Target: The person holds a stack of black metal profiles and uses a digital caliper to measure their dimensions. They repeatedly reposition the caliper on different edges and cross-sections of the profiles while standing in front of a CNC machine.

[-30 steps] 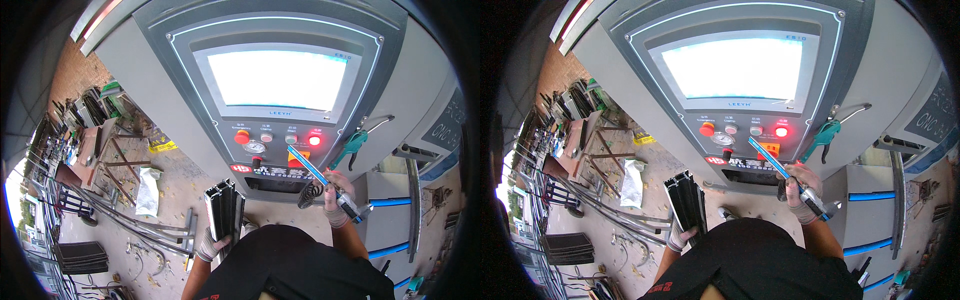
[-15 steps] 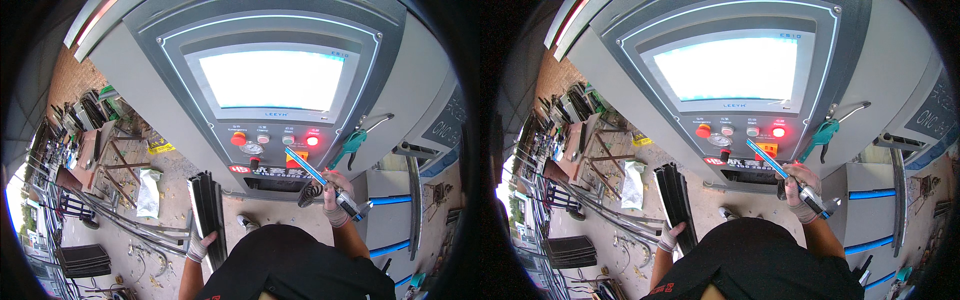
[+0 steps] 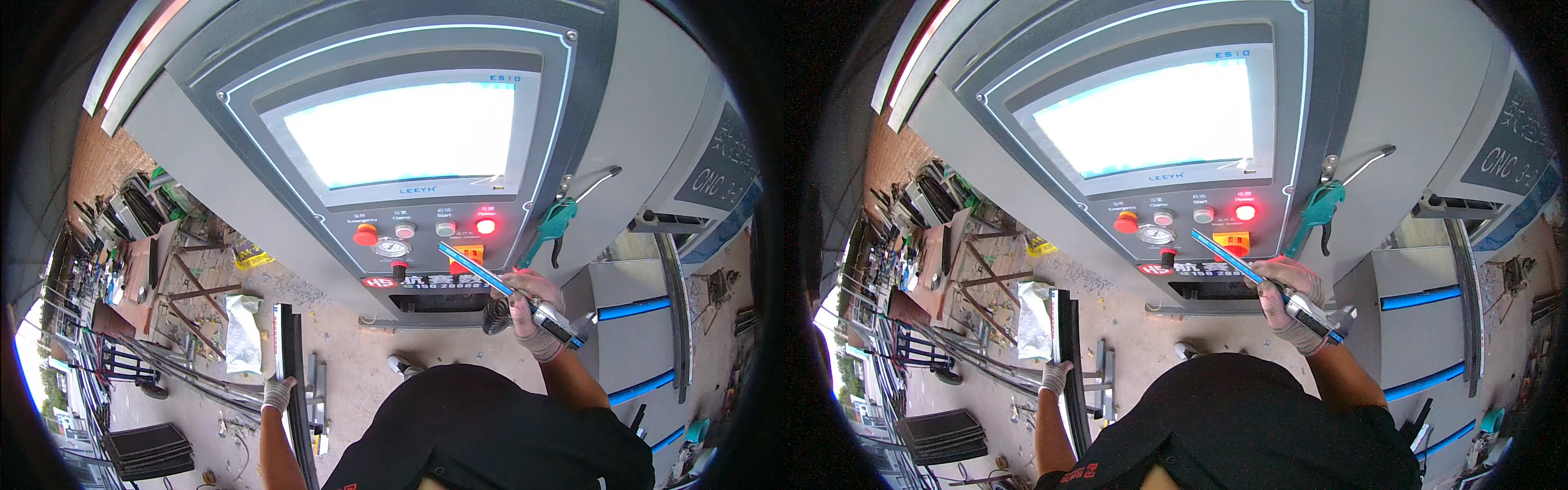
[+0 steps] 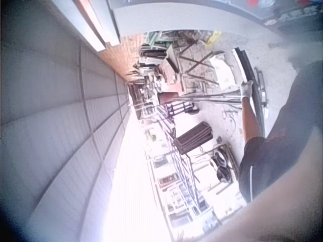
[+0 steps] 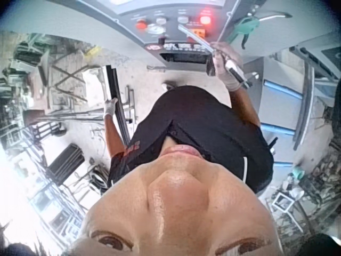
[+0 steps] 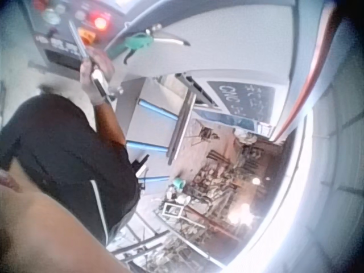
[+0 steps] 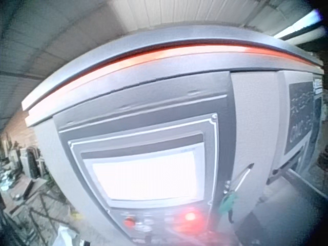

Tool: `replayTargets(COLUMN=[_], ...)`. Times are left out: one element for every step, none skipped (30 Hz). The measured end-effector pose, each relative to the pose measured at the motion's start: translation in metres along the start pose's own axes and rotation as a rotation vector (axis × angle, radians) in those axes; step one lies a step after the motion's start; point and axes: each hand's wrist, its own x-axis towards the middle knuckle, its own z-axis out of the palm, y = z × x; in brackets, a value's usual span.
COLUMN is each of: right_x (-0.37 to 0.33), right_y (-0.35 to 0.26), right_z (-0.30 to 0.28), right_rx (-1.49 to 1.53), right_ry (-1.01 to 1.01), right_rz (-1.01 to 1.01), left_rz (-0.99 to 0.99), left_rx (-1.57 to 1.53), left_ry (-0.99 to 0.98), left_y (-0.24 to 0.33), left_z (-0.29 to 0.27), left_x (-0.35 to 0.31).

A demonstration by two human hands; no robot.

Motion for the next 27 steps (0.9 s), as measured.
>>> replayTargets(right_x=[0.001,0.003,0.004,0.005,0.005,0.006,0.006,0.005,0.005,0.004,0.003,0.003,0.002,0.002,0.003,0.004,0.004,0.006,0.007,0.008,0.008,0.009,0.009,0.01,0.01,0.011,0.01], right_y=[-0.001,-0.002,-0.003,-0.005,-0.007,-0.009,-0.01,-0.011,-0.012,-0.012,-0.012,-0.012,-0.012,-0.011,-0.011,-0.01,-0.01,-0.01,-0.01,-0.01,-0.01,-0.01,-0.011,-0.01,-0.01,-0.009,-0.008], right_z=[-0.001,-0.001,-0.002,-0.003,-0.004,-0.005,-0.005,-0.006,-0.005,-0.004,-0.004,-0.003,-0.002,-0.001,0.001,0.002,0.004,0.007,0.01,0.013,0.018,0.022,0.027,0.031,0.035,0.038,0.042], right_rx=[-0.026,-0.043,-0.068,-0.083,-0.092,-0.125,-0.153,-0.167,-0.166,-0.149,-0.125,-0.14,-0.145,-0.126,-0.151,-0.152,-0.155,-0.147,-0.14,-0.112,-0.1,-0.069,-0.019,-0.043,-0.05,-0.03,0.007], right_ry=[0.002,-0.007,0.001,-0.004,-0.02,-0.021,-0.032,-0.027,-0.019,0.005,0.009,0.02,0.011,-0.005,-0.017,-0.036,-0.056,-0.068,-0.082,-0.086,-0.075,-0.055,-0.074,-0.078,-0.121,-0.136,-0.134], right_rz=[-0.044,-0.073,-0.106,-0.125,-0.135,-0.136,-0.129,-0.119,-0.13,-0.138,-0.126,-0.132,-0.117,-0.104,-0.104,-0.107,-0.109,-0.103,-0.098,-0.069,-0.056,-0.02,0.016,0.015,0.014,0.035,0.012], left_rz=[-0.008,-0.042,-0.03,-0.048,-0.083,-0.117,-0.105,-0.143,-0.138,-0.097,-0.101,-0.142,-0.098,-0.118,-0.1,-0.123,-0.122,-0.134,-0.151,-0.137,-0.131,-0.136,-0.106,-0.116,-0.084,-0.116,-0.126], left_rx=[0.074,0.156,0.18,0.206,0.244,0.36,0.354,0.355,0.257,0.259,0.268,0.253,0.228,0.237,0.246,0.252,0.254,0.258,0.262,0.243,0.239,0.244,0.224,0.261,0.226,0.228,0.213], left_ry=[-0.01,0.006,-0.033,-0.053,-0.068,-0.055,-0.097,-0.128,-0.13,-0.113,-0.117,-0.12,-0.092,-0.084,-0.079,-0.07,-0.068,-0.064,-0.067,-0.058,-0.069,-0.073,-0.075,-0.048,-0.062,-0.068,-0.075], left_y=[-0.007,-0.013,-0.02,-0.027,-0.033,-0.039,-0.044,-0.049,-0.055,-0.06,-0.063,-0.066,-0.069,-0.071,-0.073,-0.075,-0.077,-0.079,-0.081,-0.084,-0.088,-0.091,-0.096,-0.1,-0.105,-0.108,-0.113], left_z=[-0.003,-0.004,-0.003,-0.003,-0.003,-0.001,0.0,0.003,0.006,0.009,0.014,0.018,0.022,0.026,0.029,0.032,0.034,0.035,0.036,0.036,0.034,0.033,0.033,0.033,0.032,0.034,0.035], left_x=[0.01,0.019,0.026,0.033,0.038,0.042,0.046,0.049,0.048,0.048,0.049,0.049,0.046,0.045,0.042,0.04,0.039,0.038,0.038,0.039,0.041,0.043,0.044,0.047,0.049,0.052,0.052])
